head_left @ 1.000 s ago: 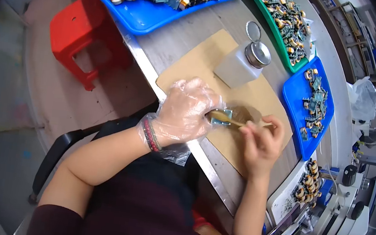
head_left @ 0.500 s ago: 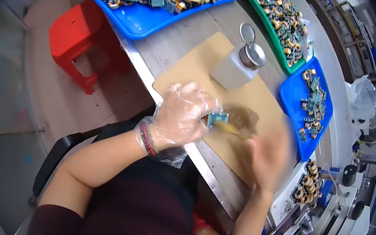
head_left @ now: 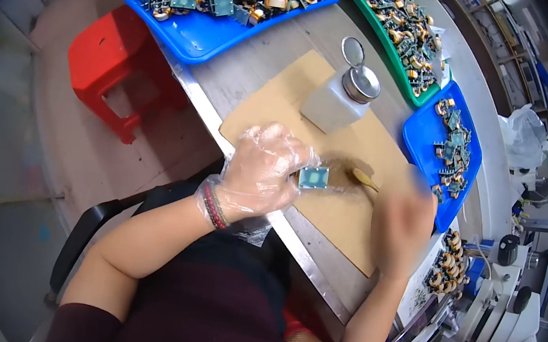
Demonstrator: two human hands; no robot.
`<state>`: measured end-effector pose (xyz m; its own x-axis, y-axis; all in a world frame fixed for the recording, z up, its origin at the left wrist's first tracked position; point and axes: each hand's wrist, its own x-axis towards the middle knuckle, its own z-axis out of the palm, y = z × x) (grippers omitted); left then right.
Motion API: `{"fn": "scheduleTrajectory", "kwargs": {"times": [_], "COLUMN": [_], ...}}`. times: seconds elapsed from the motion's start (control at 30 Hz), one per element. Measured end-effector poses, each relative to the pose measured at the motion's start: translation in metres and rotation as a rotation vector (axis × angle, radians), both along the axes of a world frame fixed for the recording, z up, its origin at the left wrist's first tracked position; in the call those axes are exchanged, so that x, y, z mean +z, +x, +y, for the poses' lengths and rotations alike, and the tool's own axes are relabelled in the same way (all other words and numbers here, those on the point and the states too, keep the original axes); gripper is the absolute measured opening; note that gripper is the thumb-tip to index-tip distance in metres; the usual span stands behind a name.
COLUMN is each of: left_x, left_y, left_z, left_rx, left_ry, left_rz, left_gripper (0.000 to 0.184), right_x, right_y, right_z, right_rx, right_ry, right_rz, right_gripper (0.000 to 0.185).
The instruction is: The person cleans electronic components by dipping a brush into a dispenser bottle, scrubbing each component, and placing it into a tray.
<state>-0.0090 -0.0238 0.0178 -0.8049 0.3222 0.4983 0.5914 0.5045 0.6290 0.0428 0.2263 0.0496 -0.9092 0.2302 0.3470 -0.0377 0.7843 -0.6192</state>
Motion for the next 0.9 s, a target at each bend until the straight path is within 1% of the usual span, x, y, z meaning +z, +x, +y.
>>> {"fn": "scheduleTrajectory", "kwargs": {"times": [0.07, 0.1, 0.13, 0.17, 0.2, 0.23, 0.27, 0.33, 0.37, 0.4, 0.47, 0.53, 0.57, 0.63, 0.67, 0.73, 0.77, 0.9], "left_x": [-0.005, -0.006, -0.004, 0.002, 0.003, -0.001, -0.003, -0.001, -0.001, -0.003, -0.004, -0.002, 0.0, 0.0, -0.001, -0.003, -0.003, -0.002], "left_y": [0.0, 0.0, 0.0, 0.001, 0.0, 0.0, 0.0, 0.001, 0.0, 0.0, -0.001, -0.002, -0.002, -0.002, -0.001, -0.003, -0.004, -0.003], "left_z": [0.0, 0.001, 0.001, 0.0, -0.001, -0.002, -0.002, -0.001, 0.0, 0.002, 0.002, 0.001, 0.0, 0.0, -0.001, -0.004, -0.005, -0.005], "left_rx": [0.017, 0.012, 0.002, 0.0, -0.01, -0.022, -0.025, -0.009, -0.002, 0.001, 0.004, -0.017, -0.035, -0.051, -0.075, -0.113, -0.148, -0.167], "left_ry": [-0.068, -0.016, 0.032, -0.048, -0.049, -0.075, -0.098, -0.118, -0.061, -0.009, -0.019, -0.022, -0.066, -0.031, -0.002, -0.019, -0.028, -0.007], "left_rz": [0.029, 0.026, 0.029, -0.016, -0.001, -0.012, -0.032, -0.016, 0.001, 0.019, 0.053, 0.028, 0.008, 0.042, 0.075, 0.072, 0.081, 0.08], "left_gripper": [0.024, 0.025, 0.026, 0.026, 0.026, 0.028, 0.03, 0.03, 0.029, 0.028, 0.026, 0.025, 0.025, 0.027, 0.028, 0.028, 0.029, 0.03], "right_x": [0.008, 0.007, -0.002, -0.005, -0.007, -0.006, -0.005, 0.003, 0.006, 0.008, -0.014, -0.003, -0.004, -0.002, -0.001, 0.008, 0.009, 0.007], "right_y": [0.001, -0.001, -0.005, -0.007, -0.012, -0.013, -0.007, 0.0, 0.001, 0.004, -0.004, 0.001, 0.004, 0.008, 0.011, 0.009, 0.008, 0.011], "right_z": [-0.033, -0.052, -0.057, -0.049, -0.034, -0.019, -0.013, -0.029, -0.046, -0.054, -0.035, -0.007, 0.012, 0.025, 0.029, 0.015, 0.012, 0.011], "right_rx": [0.204, 0.287, 0.286, 0.238, 0.195, 0.161, -0.023, 0.105, 0.208, 0.313, 0.366, 0.147, 0.105, 0.085, 0.07, 0.027, 0.05, 0.03], "right_ry": [0.053, 0.057, 0.065, 0.01, -0.038, 0.09, 0.013, 0.053, -0.027, 0.012, -0.144, -0.175, -0.092, -0.056, -0.054, -0.042, 0.025, -0.033], "right_rz": [0.213, 0.176, 0.09, 0.105, 0.129, 0.122, -0.008, 0.13, 0.175, 0.064, 0.01, -0.103, -0.066, 0.054, 0.072, 0.111, 0.153, 0.164], "right_gripper": [0.01, 0.013, 0.012, 0.011, 0.011, 0.01, 0.011, 0.012, 0.012, 0.012, 0.011, 0.01, 0.009, 0.01, 0.011, 0.011, 0.01, 0.011]}}
